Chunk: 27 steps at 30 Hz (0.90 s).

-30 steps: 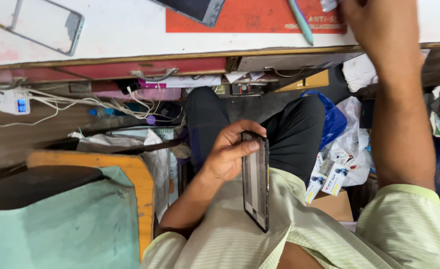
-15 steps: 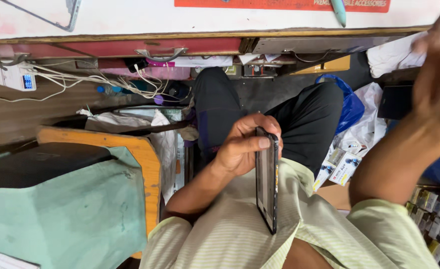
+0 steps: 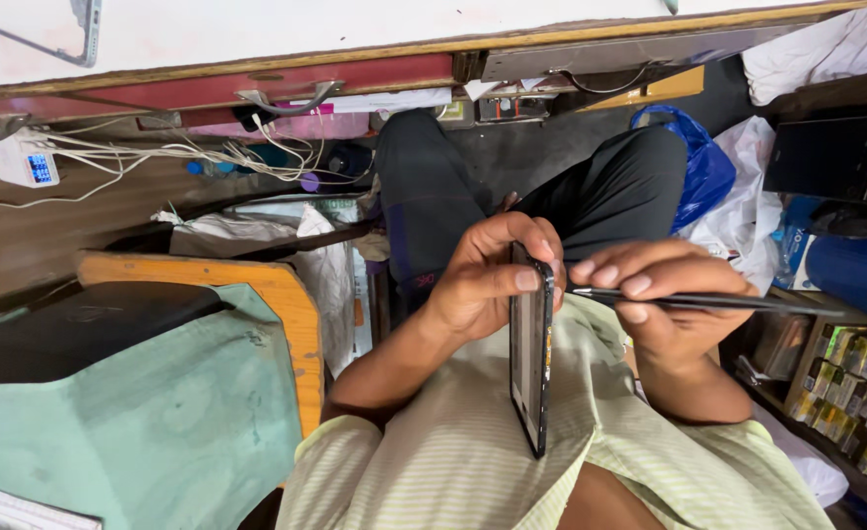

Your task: The person is repairing a mobile phone screen assembly. They use tweezers to remove a small black component from the edge of the screen, then use a cotton swab to clean the area. Finally, they use a metal tool to press down on the edge of the screen assembly.

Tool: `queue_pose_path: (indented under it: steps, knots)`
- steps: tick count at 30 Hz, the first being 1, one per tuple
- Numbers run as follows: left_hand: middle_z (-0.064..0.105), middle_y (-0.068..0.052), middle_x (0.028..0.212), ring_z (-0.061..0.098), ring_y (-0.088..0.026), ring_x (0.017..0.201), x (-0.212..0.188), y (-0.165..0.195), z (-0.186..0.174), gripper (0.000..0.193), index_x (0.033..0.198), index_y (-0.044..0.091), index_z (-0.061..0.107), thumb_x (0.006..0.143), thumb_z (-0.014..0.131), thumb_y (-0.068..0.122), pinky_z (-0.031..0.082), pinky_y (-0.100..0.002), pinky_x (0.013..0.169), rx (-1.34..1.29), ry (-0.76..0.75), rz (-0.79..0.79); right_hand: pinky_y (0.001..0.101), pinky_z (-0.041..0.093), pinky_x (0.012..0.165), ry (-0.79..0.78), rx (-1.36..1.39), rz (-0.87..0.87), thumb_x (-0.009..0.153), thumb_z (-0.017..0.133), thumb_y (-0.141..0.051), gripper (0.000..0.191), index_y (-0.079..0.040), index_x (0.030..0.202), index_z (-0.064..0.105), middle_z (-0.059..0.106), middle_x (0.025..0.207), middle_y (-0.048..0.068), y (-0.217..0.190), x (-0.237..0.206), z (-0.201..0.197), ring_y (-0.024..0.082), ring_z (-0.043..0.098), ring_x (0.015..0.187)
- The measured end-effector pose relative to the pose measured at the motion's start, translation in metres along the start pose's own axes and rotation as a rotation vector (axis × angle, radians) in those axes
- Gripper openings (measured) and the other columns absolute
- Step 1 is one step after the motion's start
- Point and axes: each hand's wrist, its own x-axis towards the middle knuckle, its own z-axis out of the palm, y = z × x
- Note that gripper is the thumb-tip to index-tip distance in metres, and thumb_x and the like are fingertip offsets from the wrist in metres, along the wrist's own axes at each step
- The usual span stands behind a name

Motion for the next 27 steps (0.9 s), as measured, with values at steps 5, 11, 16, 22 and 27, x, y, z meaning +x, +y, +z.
queue_pose_path:
  steps: [5, 11, 16, 22, 27]
  knots:
    - [0.062, -0.013, 0.104, 0.071, -0.023, 0.09, 0.0, 0.001, 0.001, 0.016, 0.113, -0.001, 0.066, 0.098, 0.069, -0.005, 0.06, -0.034, 0.081, 0.007, 0.013, -0.017, 0.0435, 0.067, 0.08, -0.096, -0.061, -0.079, 0.095, 0.077, -0.008, 0.017, 0.002, 0.102, 0.065, 0.073, 0.099, 0.018, 0.015, -0.001, -0.01, 0.032, 0.076, 0.087]
    - [0.061, -0.013, 0.105, 0.071, -0.022, 0.091, 0.001, 0.001, 0.002, 0.016, 0.113, -0.001, 0.066, 0.098, 0.069, -0.006, 0.061, -0.034, 0.082, 0.019, 0.021, -0.025, 0.0439, 0.066, 0.082, -0.121, -0.092, -0.081, 0.095, 0.078, -0.008, 0.017, 0.002, 0.102, 0.066, 0.073, 0.1, 0.018, 0.015, -0.001, -0.011, 0.031, 0.076, 0.089]
    - [0.061, -0.012, 0.106, 0.071, -0.022, 0.091, 0.001, 0.002, 0.002, 0.017, 0.113, -0.001, 0.066, 0.097, 0.069, -0.006, 0.06, -0.033, 0.084, 0.03, 0.022, -0.021, 0.0435, 0.066, 0.083, -0.148, -0.118, -0.072, 0.094, 0.077, -0.007, 0.015, 0.003, 0.099, 0.067, 0.073, 0.1, 0.018, 0.012, 0.003, -0.01, 0.032, 0.076, 0.089]
    - [0.062, -0.012, 0.106, 0.072, -0.022, 0.09, 0.001, 0.002, 0.003, 0.016, 0.113, -0.002, 0.066, 0.098, 0.069, -0.006, 0.061, -0.034, 0.082, 0.016, 0.019, -0.029, 0.0432, 0.066, 0.083, -0.142, -0.121, -0.066, 0.095, 0.076, -0.007, 0.014, 0.003, 0.099, 0.067, 0.073, 0.099, 0.018, 0.009, 0.002, -0.01, 0.031, 0.076, 0.089]
    - [0.062, -0.013, 0.106, 0.072, -0.022, 0.091, 0.002, 0.001, 0.003, 0.017, 0.114, -0.002, 0.066, 0.098, 0.069, -0.006, 0.061, -0.034, 0.083, 0.022, 0.018, -0.031, 0.0433, 0.066, 0.083, -0.117, -0.101, -0.07, 0.095, 0.077, -0.008, 0.016, 0.002, 0.1, 0.066, 0.073, 0.098, 0.018, 0.012, -0.001, -0.009, 0.031, 0.076, 0.089]
